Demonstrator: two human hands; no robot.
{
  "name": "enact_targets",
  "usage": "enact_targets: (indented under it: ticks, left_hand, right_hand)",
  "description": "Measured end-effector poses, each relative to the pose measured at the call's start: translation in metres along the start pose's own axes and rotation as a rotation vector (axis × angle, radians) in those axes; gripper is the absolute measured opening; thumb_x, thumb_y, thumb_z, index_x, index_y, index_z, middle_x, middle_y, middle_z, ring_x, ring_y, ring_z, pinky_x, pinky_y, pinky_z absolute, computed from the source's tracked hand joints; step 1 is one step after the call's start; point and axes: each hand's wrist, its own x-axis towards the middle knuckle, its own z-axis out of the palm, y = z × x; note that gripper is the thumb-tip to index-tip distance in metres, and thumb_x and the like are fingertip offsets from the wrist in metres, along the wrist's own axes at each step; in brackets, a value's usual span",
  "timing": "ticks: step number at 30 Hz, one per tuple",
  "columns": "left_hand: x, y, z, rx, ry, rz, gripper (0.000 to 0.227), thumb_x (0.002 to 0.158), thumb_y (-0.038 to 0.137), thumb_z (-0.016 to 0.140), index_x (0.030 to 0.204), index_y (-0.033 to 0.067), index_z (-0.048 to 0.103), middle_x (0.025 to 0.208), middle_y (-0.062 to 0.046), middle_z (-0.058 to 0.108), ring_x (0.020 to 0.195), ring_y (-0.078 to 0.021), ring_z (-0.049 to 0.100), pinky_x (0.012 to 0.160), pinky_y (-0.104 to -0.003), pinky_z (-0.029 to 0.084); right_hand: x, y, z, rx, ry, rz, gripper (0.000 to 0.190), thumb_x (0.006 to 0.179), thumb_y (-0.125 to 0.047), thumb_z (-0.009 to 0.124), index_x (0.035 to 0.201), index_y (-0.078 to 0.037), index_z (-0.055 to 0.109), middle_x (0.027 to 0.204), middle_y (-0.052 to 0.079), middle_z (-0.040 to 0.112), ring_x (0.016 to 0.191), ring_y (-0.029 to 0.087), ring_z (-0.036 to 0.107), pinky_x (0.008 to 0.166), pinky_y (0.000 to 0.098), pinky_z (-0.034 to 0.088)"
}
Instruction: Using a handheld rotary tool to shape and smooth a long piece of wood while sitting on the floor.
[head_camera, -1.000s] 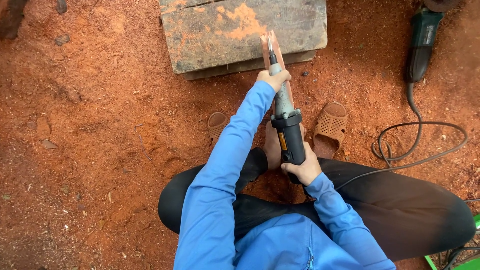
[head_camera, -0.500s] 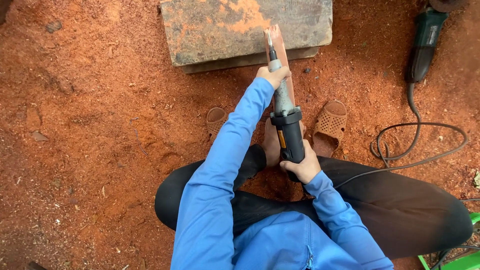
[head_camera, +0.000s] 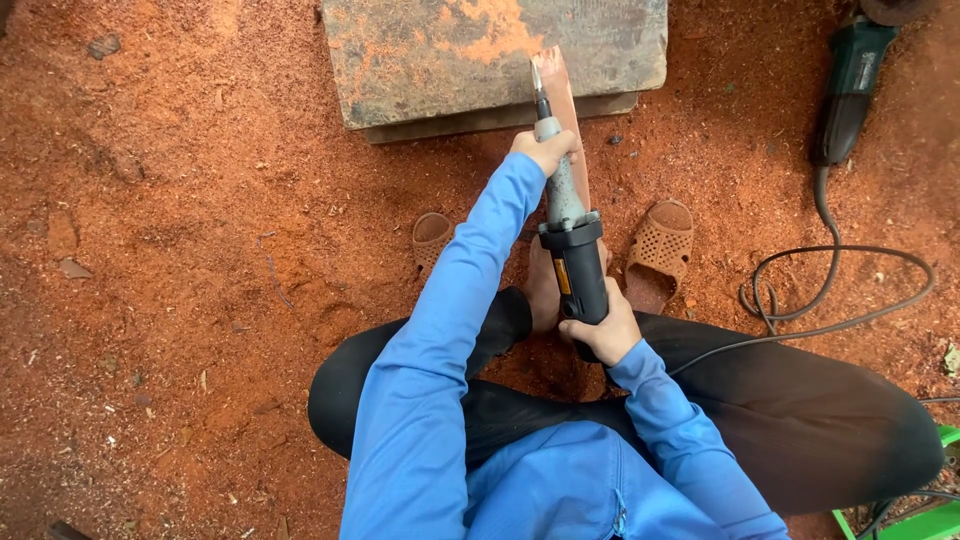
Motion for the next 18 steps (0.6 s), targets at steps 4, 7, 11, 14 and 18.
enact_targets:
  ticks: [4,7,11,14,18]
  left_hand:
    - [-0.006,0.005,-0.003,-0.008,-0.001,0.012,0.020,0.059,0.038,0.075,0.063,0.0190,0.076,0.070,-0.004,0.074,0.079,-0.0237,0.075,0.090,-0.036,0.057]
    - [-0.005,0.003,-0.004,-0.006,-0.019,-0.012,0.021,0.061,0.039,0.074,0.065,0.0185,0.077,0.072,-0.004,0.075,0.081,-0.0240,0.074,0.091,-0.036,0.056]
    - [-0.004,-0.001,-0.004,0.000,-0.006,-0.015,0.020,0.061,0.039,0.074,0.063,0.0195,0.077,0.072,-0.003,0.075,0.080,-0.0239,0.074,0.091,-0.037,0.057]
    - [-0.009,0.000,-0.004,0.000,0.011,-0.027,0.019,0.063,0.037,0.073,0.064,0.0195,0.078,0.072,-0.003,0.076,0.081,-0.0241,0.074,0.091,-0.036,0.057]
    - [-0.010,-0.003,-0.002,-0.038,0.039,-0.029,0.019,0.063,0.035,0.073,0.066,0.0167,0.079,0.069,-0.001,0.075,0.079,-0.0224,0.075,0.088,-0.035,0.058]
  right_hand:
    - [0.001,-0.001,0.000,-0.005,-0.013,0.016,0.069,0.057,-0.023,0.101,0.112,-0.011,0.061,0.087,0.017,0.067,0.079,0.033,0.068,0.056,0.0406,0.047]
    - [0.000,-0.005,0.000,-0.009,-0.010,0.019,0.067,0.057,-0.022,0.101,0.110,-0.011,0.061,0.087,0.017,0.068,0.078,0.032,0.068,0.056,0.0398,0.047]
    - [-0.006,-0.016,0.002,0.007,-0.028,0.044,0.066,0.057,-0.021,0.101,0.109,-0.011,0.062,0.086,0.017,0.068,0.078,0.032,0.068,0.055,0.0393,0.049]
    - [-0.007,-0.014,0.002,0.005,-0.035,0.064,0.066,0.056,-0.021,0.101,0.109,-0.011,0.063,0.085,0.016,0.068,0.076,0.032,0.068,0.054,0.0389,0.050]
    - [-0.012,-0.019,0.005,0.003,-0.025,0.069,0.065,0.057,-0.020,0.100,0.109,-0.011,0.062,0.086,0.018,0.068,0.077,0.032,0.068,0.053,0.0398,0.049]
